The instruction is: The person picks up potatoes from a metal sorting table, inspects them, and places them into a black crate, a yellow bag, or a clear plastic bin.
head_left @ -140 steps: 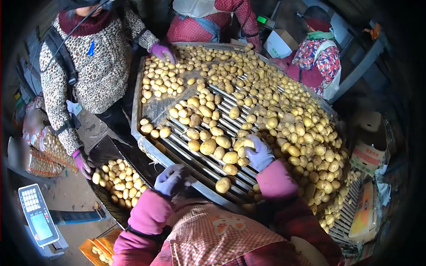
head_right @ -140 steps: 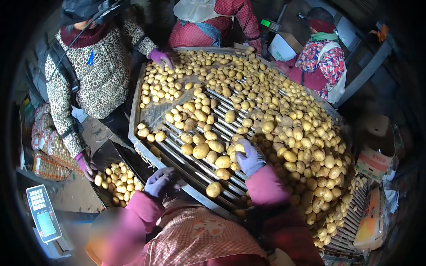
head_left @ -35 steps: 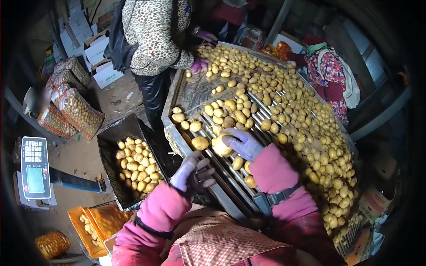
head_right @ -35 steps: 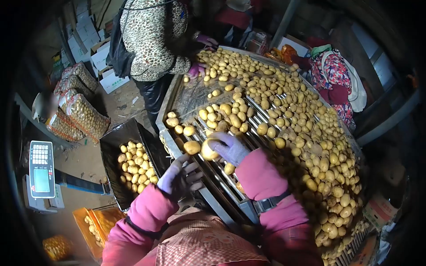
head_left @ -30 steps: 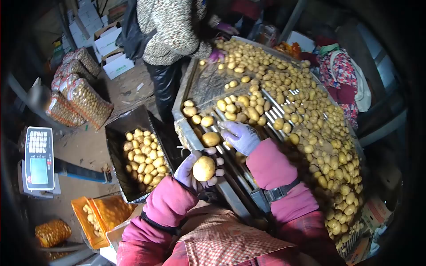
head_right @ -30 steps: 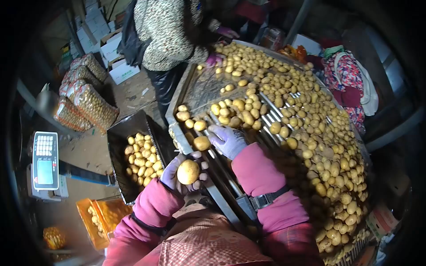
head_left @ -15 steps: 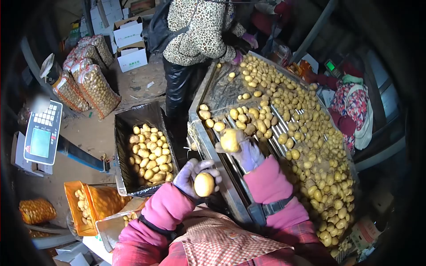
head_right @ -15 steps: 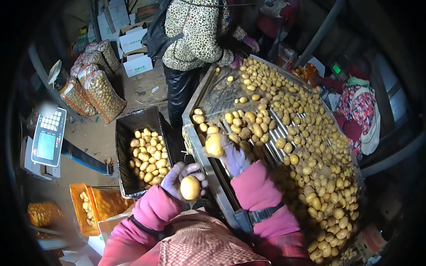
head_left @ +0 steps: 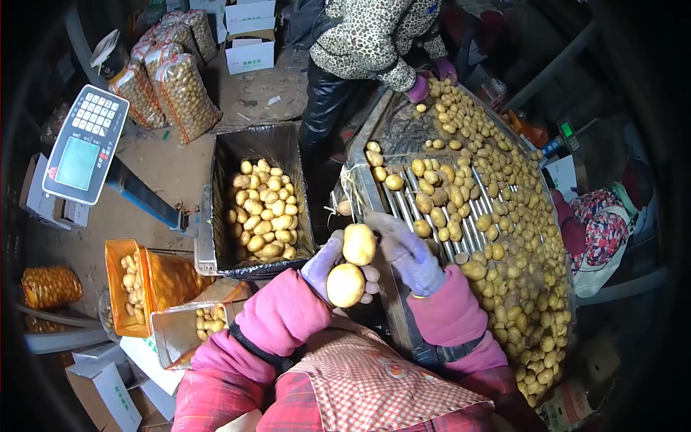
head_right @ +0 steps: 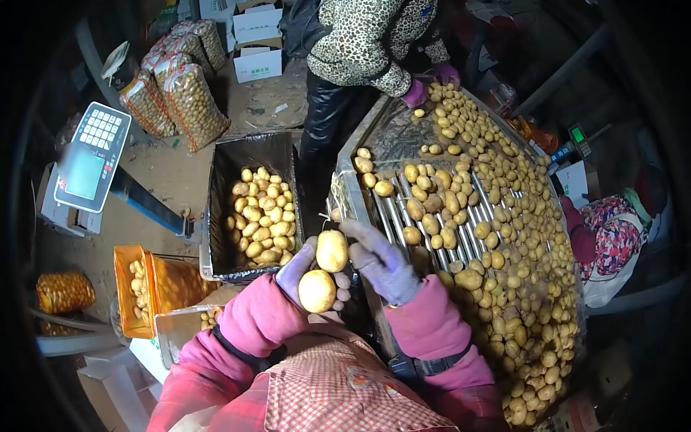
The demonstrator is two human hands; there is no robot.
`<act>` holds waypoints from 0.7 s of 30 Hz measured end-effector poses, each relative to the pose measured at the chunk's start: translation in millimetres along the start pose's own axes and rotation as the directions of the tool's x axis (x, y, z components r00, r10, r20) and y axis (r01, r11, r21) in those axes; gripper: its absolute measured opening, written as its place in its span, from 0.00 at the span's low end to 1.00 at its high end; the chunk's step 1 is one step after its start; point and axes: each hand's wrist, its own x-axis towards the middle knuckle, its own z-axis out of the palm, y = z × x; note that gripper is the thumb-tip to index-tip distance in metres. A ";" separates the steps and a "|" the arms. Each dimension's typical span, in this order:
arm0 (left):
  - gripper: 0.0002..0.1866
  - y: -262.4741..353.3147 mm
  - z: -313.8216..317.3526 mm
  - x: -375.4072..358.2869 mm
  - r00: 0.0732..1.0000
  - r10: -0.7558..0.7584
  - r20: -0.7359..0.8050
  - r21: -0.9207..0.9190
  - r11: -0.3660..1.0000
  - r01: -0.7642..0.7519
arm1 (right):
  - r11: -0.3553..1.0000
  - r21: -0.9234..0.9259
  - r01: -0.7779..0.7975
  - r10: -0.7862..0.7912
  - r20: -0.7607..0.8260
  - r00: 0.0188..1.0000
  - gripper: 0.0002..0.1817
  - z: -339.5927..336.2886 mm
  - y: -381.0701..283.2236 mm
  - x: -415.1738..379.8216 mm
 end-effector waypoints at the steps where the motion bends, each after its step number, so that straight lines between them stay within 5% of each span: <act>1: 0.36 -2.4 -3.3 0.7 0.996 -0.080 0.032 -0.017 0.997 0.080 | 0.995 -0.001 -0.095 0.095 0.064 0.993 0.21 4.9 -1.7 -0.2; 3: 0.37 -11.6 -2.9 -6.6 0.996 -0.082 -0.032 0.037 0.996 0.083 | 0.998 -0.053 -0.043 0.046 0.050 0.998 0.24 15.9 -4.0 2.6; 5: 0.37 -12.7 -8.5 -12.9 0.995 -0.103 0.012 -0.020 0.995 0.103 | 0.959 0.237 -0.155 0.149 0.041 0.988 0.21 20.6 1.8 3.6; 9: 0.37 -10.6 -8.6 -30.2 0.995 -0.088 0.056 -0.050 0.995 0.090 | 0.964 0.190 -0.184 0.171 0.083 0.982 0.24 37.8 5.3 6.3; 11: 0.38 -10.9 -10.2 -36.0 0.996 -0.060 0.062 -0.087 0.994 0.065 | 0.993 0.098 -0.072 0.061 0.106 0.993 0.24 51.2 -5.2 11.6; 13: 0.38 -10.5 -6.0 -45.7 0.998 -0.061 0.017 -0.132 0.989 0.063 | 0.984 -0.127 -0.122 0.138 0.118 0.983 0.37 63.2 -9.3 15.5; 15: 0.40 -10.5 -7.8 -57.1 0.997 0.017 -0.078 -0.021 1.000 -0.019 | 0.979 -0.093 -0.180 0.191 0.130 0.973 0.32 66.6 -2.3 15.8; 19: 0.39 1.7 -23.6 -91.8 0.987 0.161 0.024 -0.244 0.958 -0.150 | 0.911 0.249 -0.328 0.310 0.111 0.944 0.26 46.7 39.0 5.4; 21: 0.39 5.7 -42.0 -117.2 0.954 0.295 -0.051 -0.183 0.936 -0.299 | 0.904 0.159 -0.396 0.398 0.019 0.917 0.27 39.5 50.4 -8.2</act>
